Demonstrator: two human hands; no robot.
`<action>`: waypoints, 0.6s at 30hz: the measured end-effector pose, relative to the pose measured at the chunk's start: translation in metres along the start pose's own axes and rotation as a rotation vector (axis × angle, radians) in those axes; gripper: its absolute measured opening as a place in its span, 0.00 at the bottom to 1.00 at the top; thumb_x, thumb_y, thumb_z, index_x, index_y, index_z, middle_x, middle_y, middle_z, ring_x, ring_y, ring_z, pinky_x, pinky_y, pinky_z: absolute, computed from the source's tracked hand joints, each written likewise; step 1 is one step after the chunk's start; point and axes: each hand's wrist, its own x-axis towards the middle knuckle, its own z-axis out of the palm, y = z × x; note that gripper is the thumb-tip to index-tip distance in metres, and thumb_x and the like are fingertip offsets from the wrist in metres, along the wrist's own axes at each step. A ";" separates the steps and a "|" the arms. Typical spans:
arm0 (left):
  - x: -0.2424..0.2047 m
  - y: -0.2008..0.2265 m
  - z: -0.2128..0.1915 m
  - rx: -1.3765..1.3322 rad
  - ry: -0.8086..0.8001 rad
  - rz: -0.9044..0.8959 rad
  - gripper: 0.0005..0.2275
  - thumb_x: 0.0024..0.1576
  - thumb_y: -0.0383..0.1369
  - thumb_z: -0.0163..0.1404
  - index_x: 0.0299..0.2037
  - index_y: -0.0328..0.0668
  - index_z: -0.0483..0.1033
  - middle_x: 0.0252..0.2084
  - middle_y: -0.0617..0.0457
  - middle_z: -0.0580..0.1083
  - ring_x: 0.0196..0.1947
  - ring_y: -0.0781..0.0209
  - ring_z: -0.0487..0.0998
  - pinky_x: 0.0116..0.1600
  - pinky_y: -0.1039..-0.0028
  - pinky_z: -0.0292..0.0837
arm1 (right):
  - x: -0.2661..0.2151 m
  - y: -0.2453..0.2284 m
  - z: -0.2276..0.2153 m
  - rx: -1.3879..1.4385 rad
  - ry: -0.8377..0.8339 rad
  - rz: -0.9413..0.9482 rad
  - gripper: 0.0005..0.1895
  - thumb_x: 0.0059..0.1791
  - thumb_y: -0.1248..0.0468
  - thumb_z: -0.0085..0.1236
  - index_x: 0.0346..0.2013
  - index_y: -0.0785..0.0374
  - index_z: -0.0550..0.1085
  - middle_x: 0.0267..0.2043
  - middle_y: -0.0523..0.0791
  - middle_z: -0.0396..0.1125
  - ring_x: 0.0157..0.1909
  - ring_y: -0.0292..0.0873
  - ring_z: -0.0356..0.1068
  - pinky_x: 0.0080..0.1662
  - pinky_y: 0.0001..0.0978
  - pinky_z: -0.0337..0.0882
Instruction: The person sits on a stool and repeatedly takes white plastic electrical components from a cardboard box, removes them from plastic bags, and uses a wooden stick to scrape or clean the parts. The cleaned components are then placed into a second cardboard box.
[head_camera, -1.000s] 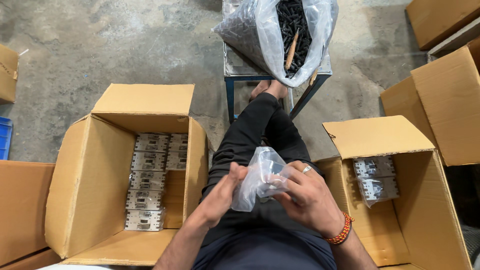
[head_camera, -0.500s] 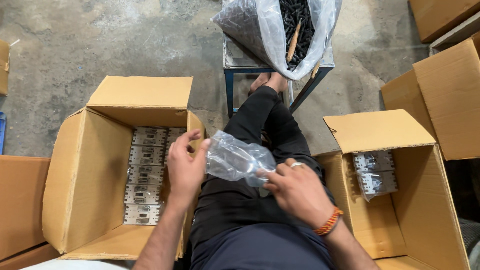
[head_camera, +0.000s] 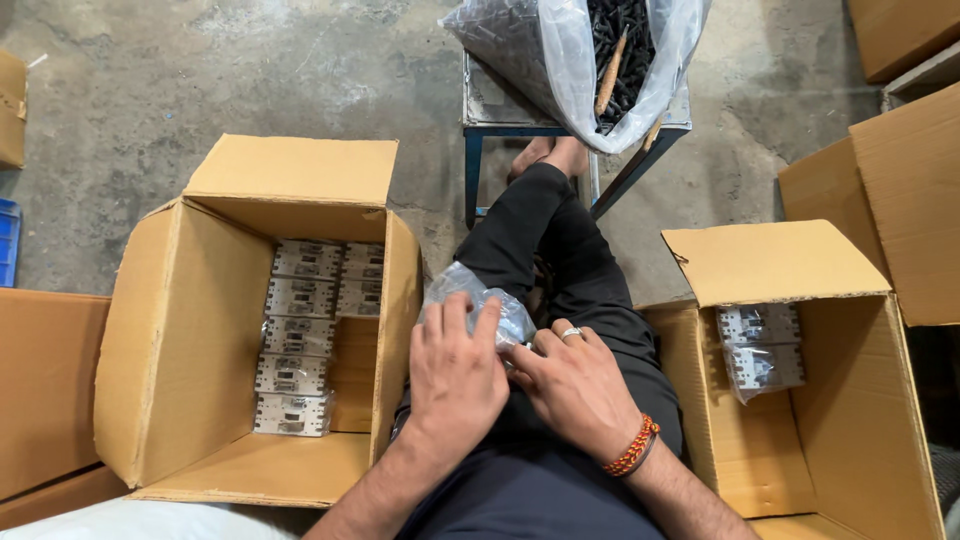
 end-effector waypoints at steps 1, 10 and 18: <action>0.000 -0.003 0.002 -0.018 0.013 -0.024 0.22 0.42 0.30 0.57 0.50 0.37 0.76 0.47 0.44 0.71 0.47 0.45 0.71 0.48 0.58 0.68 | 0.001 -0.001 -0.001 0.003 0.022 -0.003 0.16 0.45 0.59 0.60 0.48 0.54 0.77 0.32 0.45 0.68 0.41 0.48 0.66 0.42 0.43 0.65; 0.012 -0.029 0.013 -0.015 0.236 -0.052 0.08 0.50 0.29 0.57 0.40 0.42 0.82 0.36 0.52 0.73 0.38 0.52 0.76 0.38 0.63 0.73 | -0.004 -0.001 -0.010 0.039 -0.015 0.024 0.29 0.45 0.58 0.61 0.62 0.54 0.71 0.32 0.45 0.69 0.40 0.49 0.67 0.42 0.43 0.67; 0.016 -0.044 0.031 -0.115 0.164 0.031 0.12 0.51 0.28 0.57 0.46 0.42 0.81 0.37 0.51 0.73 0.38 0.52 0.77 0.40 0.63 0.74 | -0.031 0.035 -0.041 0.309 -0.064 0.623 0.26 0.46 0.53 0.67 0.59 0.49 0.75 0.36 0.43 0.75 0.32 0.43 0.73 0.35 0.35 0.72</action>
